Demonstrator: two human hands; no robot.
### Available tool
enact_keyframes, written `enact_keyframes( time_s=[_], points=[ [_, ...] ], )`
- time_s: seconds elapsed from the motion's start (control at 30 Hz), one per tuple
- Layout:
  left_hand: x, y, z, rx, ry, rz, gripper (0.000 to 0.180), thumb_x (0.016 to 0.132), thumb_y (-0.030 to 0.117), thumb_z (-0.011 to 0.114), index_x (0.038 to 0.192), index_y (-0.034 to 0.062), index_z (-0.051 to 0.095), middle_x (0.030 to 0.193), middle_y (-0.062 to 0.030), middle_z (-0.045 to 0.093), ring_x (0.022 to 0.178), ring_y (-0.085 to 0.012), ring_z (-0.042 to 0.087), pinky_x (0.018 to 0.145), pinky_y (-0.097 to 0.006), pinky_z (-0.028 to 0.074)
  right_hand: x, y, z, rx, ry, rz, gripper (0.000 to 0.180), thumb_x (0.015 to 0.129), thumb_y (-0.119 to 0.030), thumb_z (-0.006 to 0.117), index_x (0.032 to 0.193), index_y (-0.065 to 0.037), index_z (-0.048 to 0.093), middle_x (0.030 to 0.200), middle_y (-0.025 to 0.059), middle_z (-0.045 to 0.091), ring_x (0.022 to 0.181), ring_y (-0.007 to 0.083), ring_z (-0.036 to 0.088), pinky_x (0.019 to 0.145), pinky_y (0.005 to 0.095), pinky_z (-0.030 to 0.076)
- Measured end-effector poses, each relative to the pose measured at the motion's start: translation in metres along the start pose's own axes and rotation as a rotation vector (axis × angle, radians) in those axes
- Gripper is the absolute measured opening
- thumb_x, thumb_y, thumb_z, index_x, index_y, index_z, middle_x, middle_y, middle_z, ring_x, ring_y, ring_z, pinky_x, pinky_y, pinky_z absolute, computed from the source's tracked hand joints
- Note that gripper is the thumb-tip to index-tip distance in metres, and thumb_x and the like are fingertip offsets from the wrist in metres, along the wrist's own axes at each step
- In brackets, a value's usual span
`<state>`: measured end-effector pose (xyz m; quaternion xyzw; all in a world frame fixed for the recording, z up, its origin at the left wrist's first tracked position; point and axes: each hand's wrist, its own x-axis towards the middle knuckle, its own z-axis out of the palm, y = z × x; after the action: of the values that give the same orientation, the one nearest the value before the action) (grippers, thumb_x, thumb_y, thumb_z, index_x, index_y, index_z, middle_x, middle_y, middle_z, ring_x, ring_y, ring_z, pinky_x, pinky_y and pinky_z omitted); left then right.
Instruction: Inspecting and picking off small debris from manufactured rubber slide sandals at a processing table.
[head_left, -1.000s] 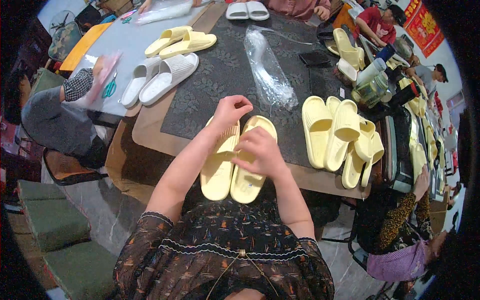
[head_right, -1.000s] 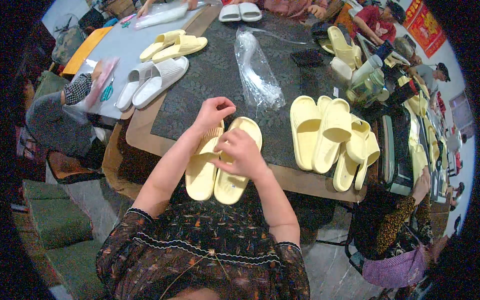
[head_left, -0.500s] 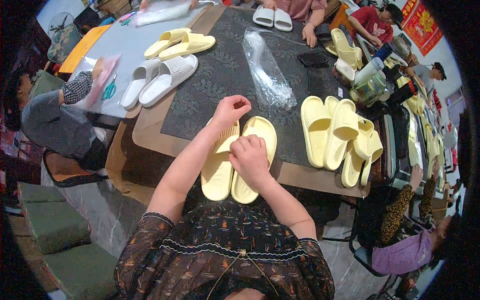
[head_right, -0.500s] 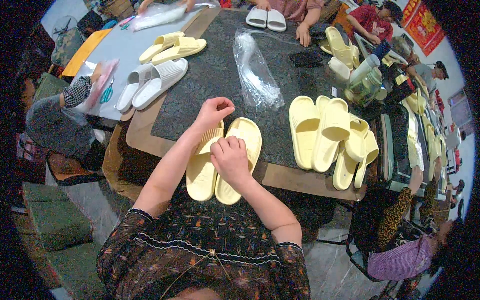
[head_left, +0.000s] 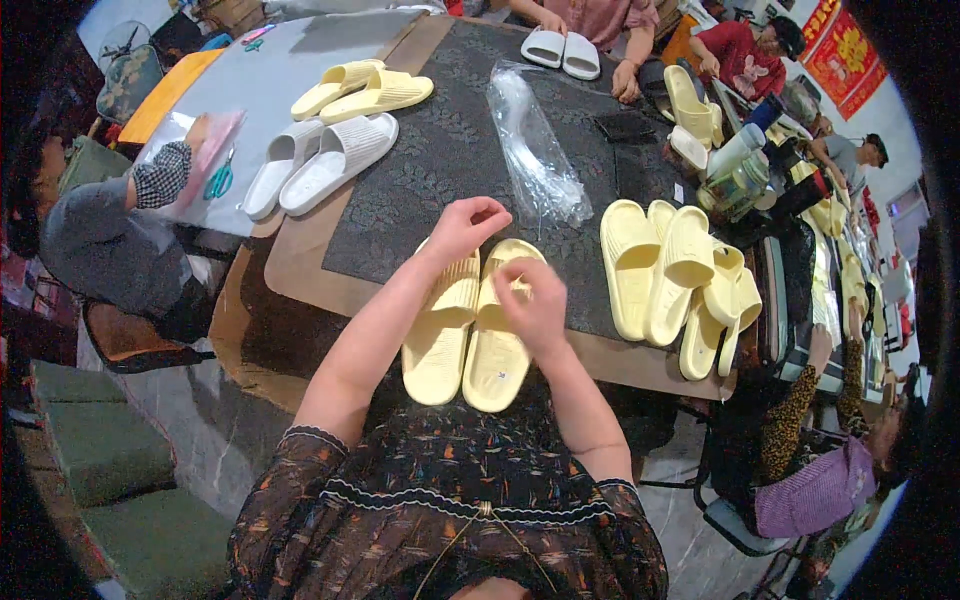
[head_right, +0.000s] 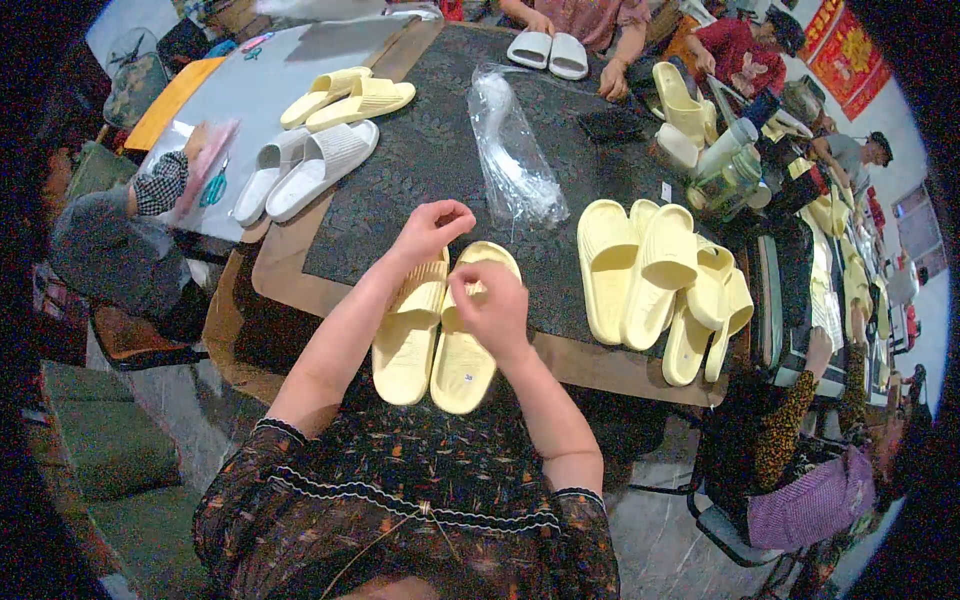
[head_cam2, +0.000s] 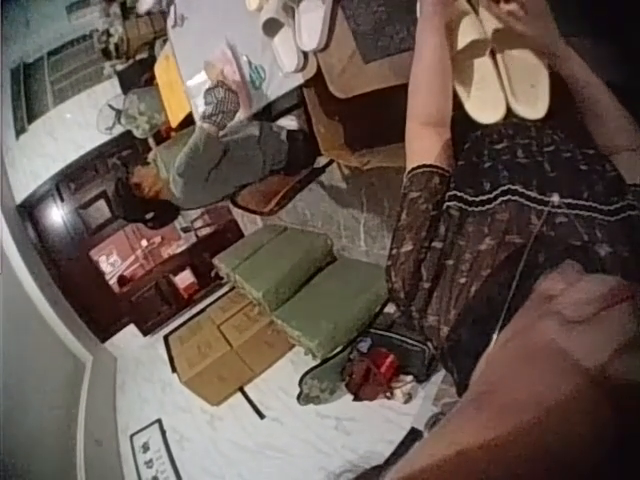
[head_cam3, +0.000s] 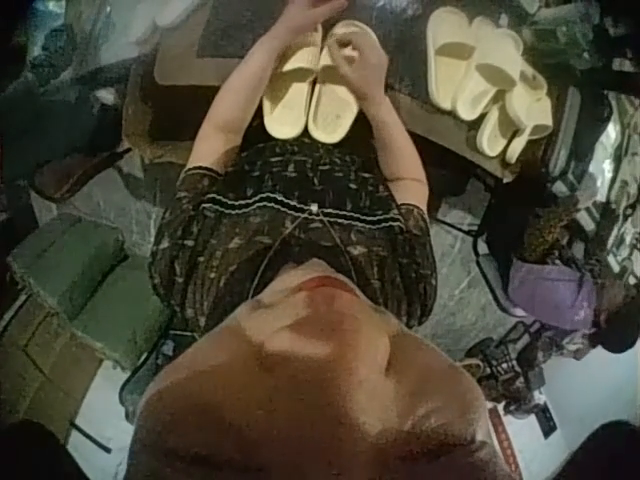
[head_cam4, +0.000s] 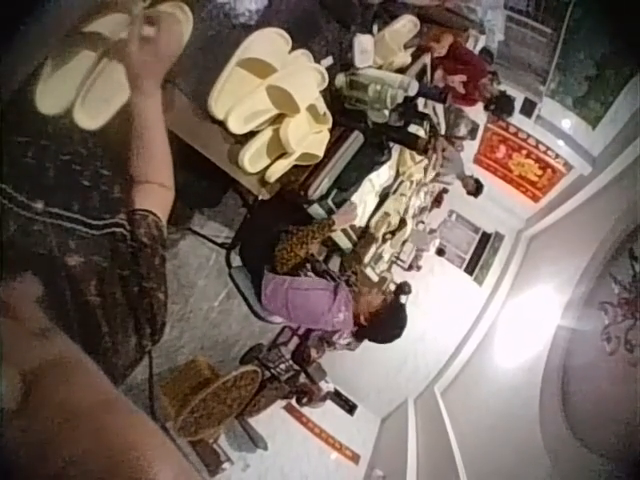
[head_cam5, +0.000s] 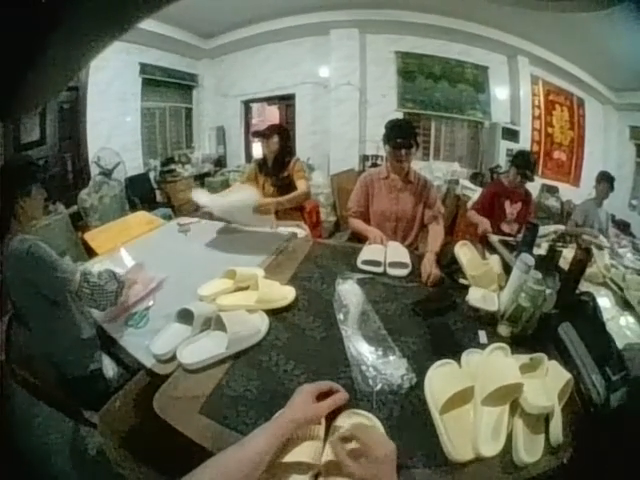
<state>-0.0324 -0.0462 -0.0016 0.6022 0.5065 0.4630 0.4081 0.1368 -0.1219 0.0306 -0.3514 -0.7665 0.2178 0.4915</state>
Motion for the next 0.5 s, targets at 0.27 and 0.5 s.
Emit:
enact_keyframes(
  time_s=[0.27,0.5],
  points=[
    [-0.003,0.004,-0.007,-0.175,-0.217,0.119,0.027,0.088,0.022,0.051,0.082,-0.0001,0.066,0.076,-0.0004,0.062,0.075,-0.01,0.056,0.071,-0.026,0.044,0.038,0.041,0.002,0.332,-0.079,0.466,0.014,0.086,-0.014,0.066,0.085,0.0,0.066,0.074,0.0019,0.066,0.069,0.0056,0.058,0.063,0.0227,0.047],
    [0.003,0.015,-0.007,-0.149,-0.389,-0.06,0.026,0.085,0.027,0.062,0.086,0.0014,0.066,0.074,0.0001,0.062,0.072,-0.007,0.055,0.065,-0.024,0.045,0.025,0.058,0.01,0.52,0.083,0.478,0.012,0.089,-0.012,0.062,0.088,0.0,0.061,0.077,-0.0001,0.062,0.07,0.0049,0.055,0.064,0.0209,0.045]
  ],
)
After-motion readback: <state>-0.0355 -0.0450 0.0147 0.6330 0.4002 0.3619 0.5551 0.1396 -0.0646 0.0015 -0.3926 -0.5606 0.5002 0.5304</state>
